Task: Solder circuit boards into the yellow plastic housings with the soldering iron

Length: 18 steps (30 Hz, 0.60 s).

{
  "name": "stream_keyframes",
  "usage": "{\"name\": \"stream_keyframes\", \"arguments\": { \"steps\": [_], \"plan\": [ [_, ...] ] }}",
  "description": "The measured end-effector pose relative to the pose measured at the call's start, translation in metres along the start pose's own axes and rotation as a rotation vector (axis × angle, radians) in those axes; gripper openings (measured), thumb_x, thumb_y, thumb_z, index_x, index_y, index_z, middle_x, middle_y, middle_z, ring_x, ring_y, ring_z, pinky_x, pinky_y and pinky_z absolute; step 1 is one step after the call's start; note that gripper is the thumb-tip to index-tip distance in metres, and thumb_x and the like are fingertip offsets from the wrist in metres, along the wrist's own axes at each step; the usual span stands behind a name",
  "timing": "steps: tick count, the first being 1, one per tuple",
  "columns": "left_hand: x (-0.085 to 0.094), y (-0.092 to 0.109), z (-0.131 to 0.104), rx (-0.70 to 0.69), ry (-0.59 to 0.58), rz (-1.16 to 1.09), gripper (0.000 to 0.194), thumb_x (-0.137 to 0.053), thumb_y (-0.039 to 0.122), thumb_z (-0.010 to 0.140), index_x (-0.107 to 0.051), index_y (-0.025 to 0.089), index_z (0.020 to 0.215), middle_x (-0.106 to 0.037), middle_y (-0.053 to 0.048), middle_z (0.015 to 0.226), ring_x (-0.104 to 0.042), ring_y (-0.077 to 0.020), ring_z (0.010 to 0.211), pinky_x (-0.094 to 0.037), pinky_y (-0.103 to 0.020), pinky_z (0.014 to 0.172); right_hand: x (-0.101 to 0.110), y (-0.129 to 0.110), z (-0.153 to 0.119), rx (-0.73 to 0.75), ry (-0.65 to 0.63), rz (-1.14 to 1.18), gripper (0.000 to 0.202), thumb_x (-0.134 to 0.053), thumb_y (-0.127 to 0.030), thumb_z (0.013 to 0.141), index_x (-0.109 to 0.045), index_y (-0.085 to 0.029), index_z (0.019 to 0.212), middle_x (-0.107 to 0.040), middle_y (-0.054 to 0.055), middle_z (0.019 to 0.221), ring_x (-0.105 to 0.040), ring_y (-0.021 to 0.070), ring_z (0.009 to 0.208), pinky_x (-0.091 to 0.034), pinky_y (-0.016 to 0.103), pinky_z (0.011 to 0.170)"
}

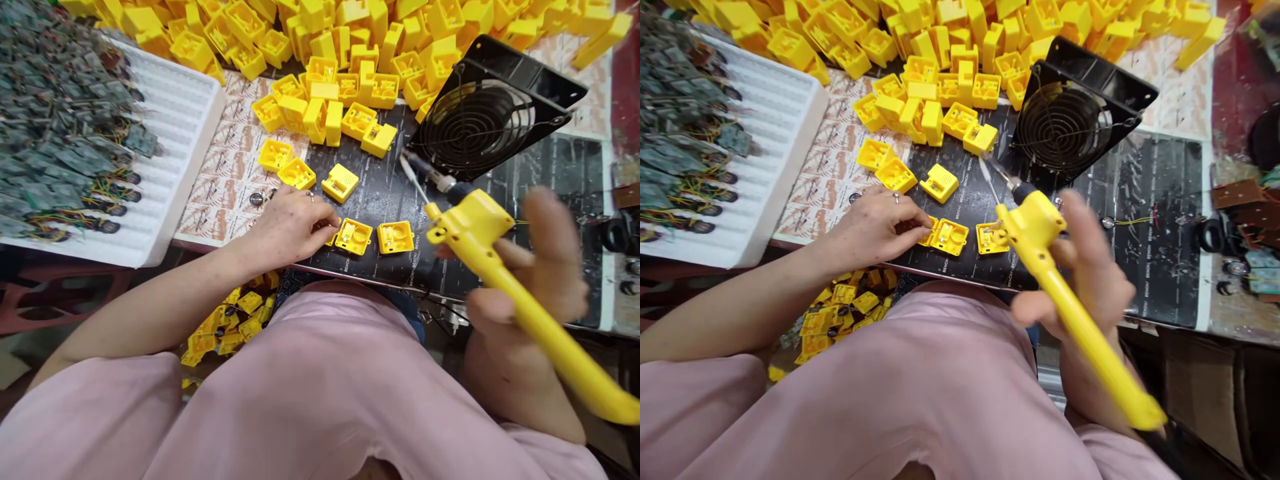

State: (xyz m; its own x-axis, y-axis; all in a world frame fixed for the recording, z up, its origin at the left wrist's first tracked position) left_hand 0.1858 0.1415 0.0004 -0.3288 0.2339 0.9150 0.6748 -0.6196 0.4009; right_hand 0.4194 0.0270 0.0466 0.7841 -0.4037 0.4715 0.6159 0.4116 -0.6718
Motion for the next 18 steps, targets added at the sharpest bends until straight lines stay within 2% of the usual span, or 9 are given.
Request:
{"name": "stream_keyframes", "arguments": {
  "steps": [1, 4, 6, 7, 9, 11, 13, 15, 18],
  "plan": [
    [0.000, 0.000, 0.000, 0.010, 0.005, -0.003, 0.023, -0.061, 0.030, 0.098, -0.082, 0.021, 0.092, -0.081, -0.005, 0.087, -0.072, -0.0247, 0.087, -0.043, -0.041, 0.090, 0.013, 0.003, -0.002, -0.029, 0.095, 0.007, 0.075, -0.071, -0.075, 0.098, -0.066, -0.029, 0.157, -0.083, 0.010, 0.118, -0.081, 0.0282, 0.083, -0.064, 0.037, 0.059],
    [0.002, 0.002, -0.001, 0.021, 0.027, -0.015, 0.021, -0.063, 0.028, 0.097, -0.082, 0.021, 0.092, -0.081, -0.004, 0.086, -0.071, -0.0237, 0.086, -0.042, -0.042, 0.092, 0.041, 0.011, -0.010, 0.002, 0.401, 0.024, 0.055, -0.073, -0.070, 0.100, -0.085, -0.026, 0.129, -0.082, 0.006, 0.109, -0.076, 0.0224, 0.077, -0.056, 0.034, 0.055],
    [0.001, 0.002, -0.002, 0.013, 0.043, -0.017, 0.021, -0.063, 0.029, 0.097, -0.081, 0.021, 0.092, -0.080, -0.004, 0.085, -0.070, -0.0235, 0.084, -0.042, -0.042, 0.092, 0.048, 0.017, -0.016, 0.067, 0.532, 0.085, 0.050, -0.068, -0.069, 0.103, -0.089, -0.025, 0.115, -0.080, 0.004, 0.099, -0.072, 0.0191, 0.071, -0.051, 0.032, 0.052],
    [0.000, 0.003, -0.002, 0.004, 0.053, -0.012, 0.020, -0.063, 0.029, 0.098, -0.081, 0.021, 0.092, -0.080, -0.004, 0.084, -0.070, -0.0237, 0.085, -0.043, -0.042, 0.091, 0.048, 0.021, -0.018, 0.079, 0.556, 0.113, 0.048, -0.067, -0.067, 0.105, -0.090, -0.025, 0.111, -0.079, 0.004, 0.093, -0.071, 0.0179, 0.068, -0.049, 0.031, 0.051],
    [-0.001, 0.005, -0.002, -0.035, 0.086, 0.019, 0.021, -0.063, 0.029, 0.100, -0.081, 0.021, 0.092, -0.080, -0.005, 0.086, -0.071, -0.0247, 0.087, -0.044, -0.042, 0.091, 0.041, 0.031, -0.020, 0.034, 0.474, 0.124, 0.038, -0.069, -0.057, 0.107, -0.090, -0.026, 0.110, -0.080, 0.005, 0.088, -0.070, 0.0174, 0.064, -0.049, 0.030, 0.050],
    [-0.001, 0.009, -0.003, -0.098, 0.132, 0.082, 0.024, -0.061, 0.029, 0.103, -0.080, 0.021, 0.091, -0.081, -0.006, 0.088, -0.071, -0.0259, 0.089, -0.045, -0.043, 0.090, 0.029, 0.032, -0.022, 0.012, 0.323, 0.084, 0.029, -0.073, -0.046, 0.106, -0.087, -0.027, 0.122, -0.083, 0.005, 0.093, -0.072, 0.0180, 0.065, -0.053, 0.030, 0.051],
    [-0.001, 0.015, -0.004, -0.163, 0.172, 0.167, 0.029, -0.057, 0.029, 0.106, -0.079, 0.021, 0.089, -0.082, -0.007, 0.088, -0.071, -0.0262, 0.089, -0.046, -0.044, 0.088, 0.020, 0.023, -0.025, 0.070, 0.200, 0.031, 0.037, -0.075, -0.041, 0.103, -0.080, -0.030, 0.138, -0.085, 0.004, 0.105, -0.076, 0.0191, 0.070, -0.059, 0.030, 0.053],
    [-0.001, 0.021, -0.004, -0.215, 0.202, 0.248, 0.033, -0.054, 0.028, 0.109, -0.078, 0.021, 0.087, -0.081, -0.007, 0.086, -0.071, -0.0255, 0.086, -0.046, -0.044, 0.085, 0.017, 0.009, -0.027, 0.159, 0.153, -0.002, 0.048, -0.078, -0.038, 0.100, -0.073, -0.033, 0.147, -0.085, 0.003, 0.112, -0.078, 0.0198, 0.074, -0.063, 0.031, 0.056],
    [-0.001, 0.028, -0.006, -0.268, 0.227, 0.314, 0.035, -0.052, 0.025, 0.110, -0.076, 0.020, 0.084, -0.081, -0.007, 0.084, -0.069, -0.0245, 0.083, -0.046, -0.044, 0.082, 0.004, -0.005, -0.022, 0.230, 0.011, -0.029, 0.053, -0.081, -0.030, 0.097, -0.071, -0.032, 0.149, -0.086, 0.003, 0.107, -0.080, 0.0211, 0.077, -0.067, 0.032, 0.061]
  ]
}}
Point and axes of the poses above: each hand's wrist, its own z-axis towards the middle knuckle, its own x-axis out of the back of the hand, y = z × x, the point moved 9 cm from there along z, towards the middle knuckle
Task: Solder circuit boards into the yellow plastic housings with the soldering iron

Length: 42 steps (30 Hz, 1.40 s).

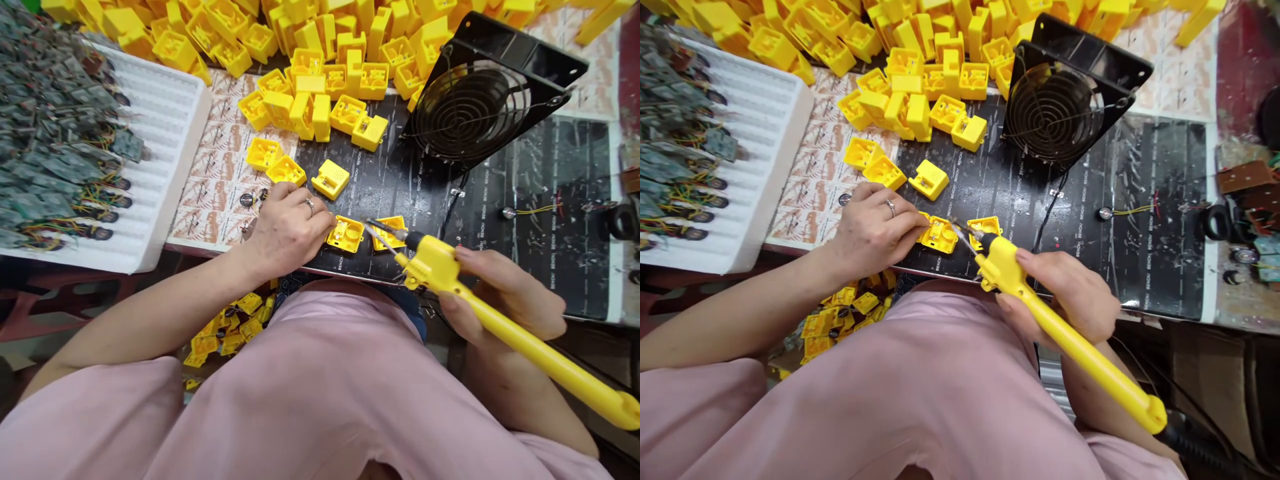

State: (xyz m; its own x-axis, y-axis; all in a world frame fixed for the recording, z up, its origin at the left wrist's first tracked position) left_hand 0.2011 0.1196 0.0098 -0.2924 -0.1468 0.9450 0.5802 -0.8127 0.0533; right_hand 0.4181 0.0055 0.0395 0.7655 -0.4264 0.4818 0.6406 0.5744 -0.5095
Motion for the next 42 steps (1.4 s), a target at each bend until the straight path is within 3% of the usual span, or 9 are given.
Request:
{"name": "stream_keyframes", "arguments": {
  "steps": [3, 7, 12, 20, 25, 29, 36, 39, 42],
  "plan": [
    [-0.002, -0.001, 0.000, 0.022, -0.014, -0.037, 0.034, -0.052, 0.026, 0.109, -0.076, 0.021, 0.084, -0.080, -0.007, 0.085, -0.068, -0.0244, 0.083, -0.048, -0.046, 0.084, -0.013, -0.008, 0.008, 0.052, -0.119, -0.023, 0.052, -0.084, -0.026, 0.095, -0.071, -0.030, 0.145, -0.085, 0.002, 0.098, -0.080, 0.0200, 0.072, -0.066, 0.029, 0.058],
    [-0.003, -0.005, -0.001, 0.062, -0.018, -0.059, 0.032, -0.054, 0.028, 0.107, -0.075, 0.022, 0.084, -0.078, -0.005, 0.085, -0.067, -0.0228, 0.084, -0.051, -0.045, 0.087, -0.016, -0.009, 0.009, 0.023, -0.101, 0.009, 0.045, -0.089, -0.026, 0.092, -0.073, -0.027, 0.134, -0.086, 0.003, 0.099, -0.081, 0.0211, 0.070, -0.069, 0.031, 0.056],
    [-0.003, -0.002, -0.001, 0.011, -0.032, -0.029, 0.037, -0.049, 0.029, 0.110, -0.072, 0.023, 0.081, -0.078, -0.004, 0.085, -0.067, -0.0209, 0.083, -0.050, -0.043, 0.086, -0.020, -0.016, 0.012, 0.054, -0.112, 0.015, 0.028, -0.094, -0.022, 0.088, -0.071, -0.023, 0.103, -0.080, -0.001, 0.080, -0.079, 0.0178, 0.065, -0.064, 0.024, 0.050],
    [-0.008, -0.003, 0.006, 0.035, -0.139, -0.096, 0.038, -0.049, 0.025, 0.107, -0.074, 0.021, 0.078, -0.074, -0.008, 0.082, -0.066, -0.0257, 0.085, -0.053, -0.052, 0.090, -0.027, -0.027, 0.025, 0.161, -0.218, -0.015, 0.025, -0.091, -0.026, 0.092, -0.066, -0.024, 0.094, -0.078, -0.002, 0.077, -0.075, 0.0140, 0.060, -0.056, 0.022, 0.046],
    [-0.006, -0.007, 0.010, 0.091, -0.141, -0.229, 0.038, -0.050, 0.028, 0.104, -0.070, 0.022, 0.072, -0.068, -0.008, 0.076, -0.064, -0.0273, 0.084, -0.053, -0.056, 0.091, -0.012, -0.017, 0.024, 0.018, -0.193, -0.047, 0.023, -0.089, -0.020, 0.091, -0.068, -0.028, 0.098, -0.080, -0.002, 0.084, -0.077, 0.0152, 0.066, -0.060, 0.024, 0.051],
    [-0.004, -0.010, 0.010, 0.112, -0.132, -0.267, 0.033, -0.058, 0.029, 0.102, -0.067, 0.023, 0.071, -0.065, -0.005, 0.074, -0.065, -0.0255, 0.085, -0.052, -0.053, 0.094, -0.011, -0.019, 0.023, 0.049, -0.181, -0.032, 0.026, -0.091, -0.021, 0.090, -0.067, -0.026, 0.097, -0.079, -0.001, 0.082, -0.075, 0.0149, 0.063, -0.056, 0.023, 0.046],
    [-0.001, 0.001, 0.006, -0.072, -0.059, 0.001, 0.035, -0.052, 0.024, 0.108, -0.072, 0.020, 0.079, -0.074, -0.004, 0.080, -0.069, -0.0236, 0.082, -0.053, -0.045, 0.084, -0.021, -0.022, 0.026, 0.124, -0.195, 0.013, 0.023, -0.090, -0.021, 0.091, -0.068, -0.023, 0.093, -0.077, -0.002, 0.076, -0.073, 0.0123, 0.060, -0.052, 0.019, 0.044],
    [0.003, 0.001, 0.001, -0.108, 0.009, -0.029, 0.032, -0.053, 0.025, 0.109, -0.076, 0.020, 0.088, -0.079, -0.004, 0.091, -0.072, -0.0221, 0.085, -0.054, -0.044, 0.089, -0.013, -0.014, 0.016, 0.041, -0.139, 0.027, 0.023, -0.088, -0.019, 0.092, -0.075, -0.023, 0.110, -0.081, 0.000, 0.086, -0.079, 0.0164, 0.071, -0.063, 0.024, 0.057],
    [0.006, -0.003, -0.004, -0.078, 0.014, -0.168, 0.028, -0.055, 0.027, 0.108, -0.078, 0.022, 0.094, -0.081, -0.002, 0.100, -0.074, -0.0206, 0.091, -0.053, -0.049, 0.107, -0.001, -0.004, 0.008, -0.061, -0.088, -0.039, 0.048, -0.087, -0.020, 0.092, -0.073, -0.026, 0.137, -0.085, 0.004, 0.106, -0.082, 0.0212, 0.082, -0.069, 0.032, 0.069]
  ]
}}
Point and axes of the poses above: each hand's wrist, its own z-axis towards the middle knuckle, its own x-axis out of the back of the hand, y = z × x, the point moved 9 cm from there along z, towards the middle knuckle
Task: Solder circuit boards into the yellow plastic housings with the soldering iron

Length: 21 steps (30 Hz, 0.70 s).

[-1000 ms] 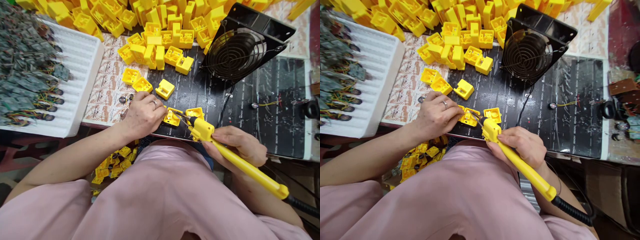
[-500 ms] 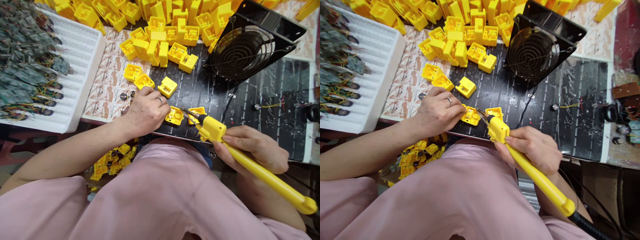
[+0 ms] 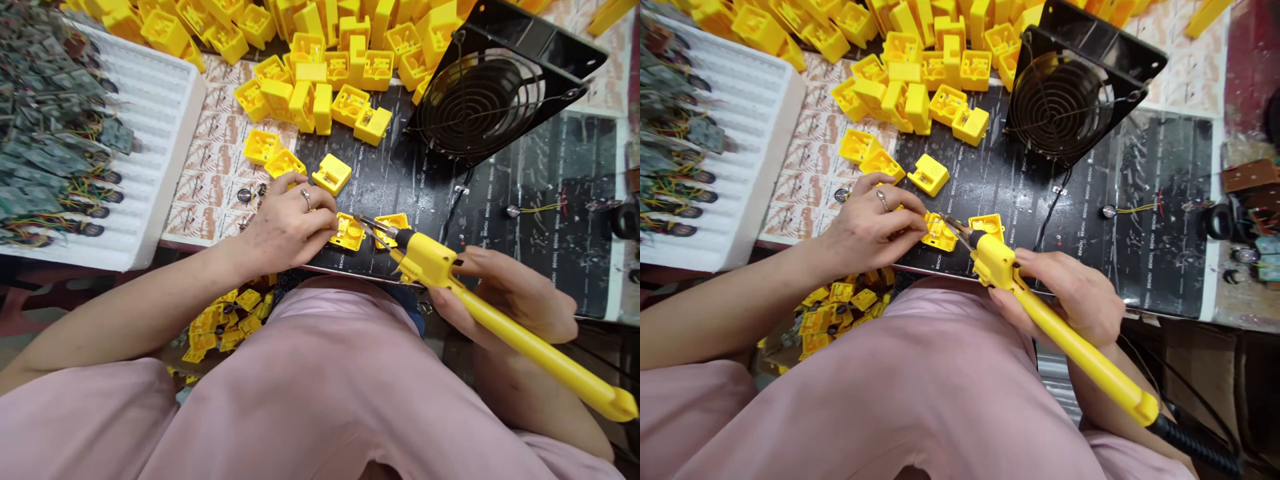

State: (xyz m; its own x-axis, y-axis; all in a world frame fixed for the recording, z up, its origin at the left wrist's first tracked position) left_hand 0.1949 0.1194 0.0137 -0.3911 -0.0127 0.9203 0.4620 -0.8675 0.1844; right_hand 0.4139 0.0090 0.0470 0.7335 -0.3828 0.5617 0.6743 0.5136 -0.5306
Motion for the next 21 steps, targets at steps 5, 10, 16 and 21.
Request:
{"name": "stream_keyframes", "arguments": {
  "steps": [5, 10, 16, 21],
  "plan": [
    [-0.002, 0.001, -0.002, 0.007, -0.050, -0.002, 0.029, -0.050, 0.027, 0.107, -0.073, 0.022, 0.090, -0.080, -0.002, 0.098, -0.072, -0.0201, 0.089, -0.052, -0.052, 0.112, -0.010, -0.015, 0.009, 0.156, -0.185, 0.159, 0.038, -0.089, -0.015, 0.090, -0.073, -0.025, 0.123, -0.080, -0.002, 0.086, -0.078, 0.0148, 0.069, -0.062, 0.022, 0.055],
    [-0.002, 0.006, 0.001, -0.032, -0.060, 0.080, 0.029, -0.049, 0.026, 0.107, -0.071, 0.021, 0.089, -0.080, -0.004, 0.097, -0.068, -0.0197, 0.086, -0.054, -0.050, 0.108, -0.017, -0.021, 0.014, 0.192, -0.195, 0.112, 0.022, -0.087, -0.015, 0.093, -0.068, -0.023, 0.100, -0.077, -0.003, 0.084, -0.075, 0.0111, 0.068, -0.061, 0.018, 0.059],
    [-0.011, 0.002, 0.005, 0.039, -0.158, 0.100, 0.029, -0.048, 0.026, 0.105, -0.071, 0.021, 0.087, -0.077, -0.004, 0.099, -0.071, -0.0225, 0.095, -0.050, -0.049, 0.113, -0.022, -0.029, 0.009, 0.275, -0.257, 0.058, 0.026, -0.088, -0.013, 0.090, -0.066, -0.023, 0.100, -0.079, -0.002, 0.088, -0.077, 0.0120, 0.074, -0.066, 0.021, 0.069],
    [-0.016, 0.004, 0.008, 0.047, -0.232, 0.128, 0.030, -0.048, 0.025, 0.105, -0.070, 0.021, 0.085, -0.077, -0.005, 0.096, -0.070, -0.0242, 0.095, -0.050, -0.052, 0.113, -0.022, -0.028, 0.011, 0.240, -0.301, 0.056, 0.029, -0.090, -0.011, 0.088, -0.068, -0.022, 0.103, -0.079, -0.002, 0.090, -0.076, 0.0124, 0.076, -0.065, 0.022, 0.071]
  ]
}}
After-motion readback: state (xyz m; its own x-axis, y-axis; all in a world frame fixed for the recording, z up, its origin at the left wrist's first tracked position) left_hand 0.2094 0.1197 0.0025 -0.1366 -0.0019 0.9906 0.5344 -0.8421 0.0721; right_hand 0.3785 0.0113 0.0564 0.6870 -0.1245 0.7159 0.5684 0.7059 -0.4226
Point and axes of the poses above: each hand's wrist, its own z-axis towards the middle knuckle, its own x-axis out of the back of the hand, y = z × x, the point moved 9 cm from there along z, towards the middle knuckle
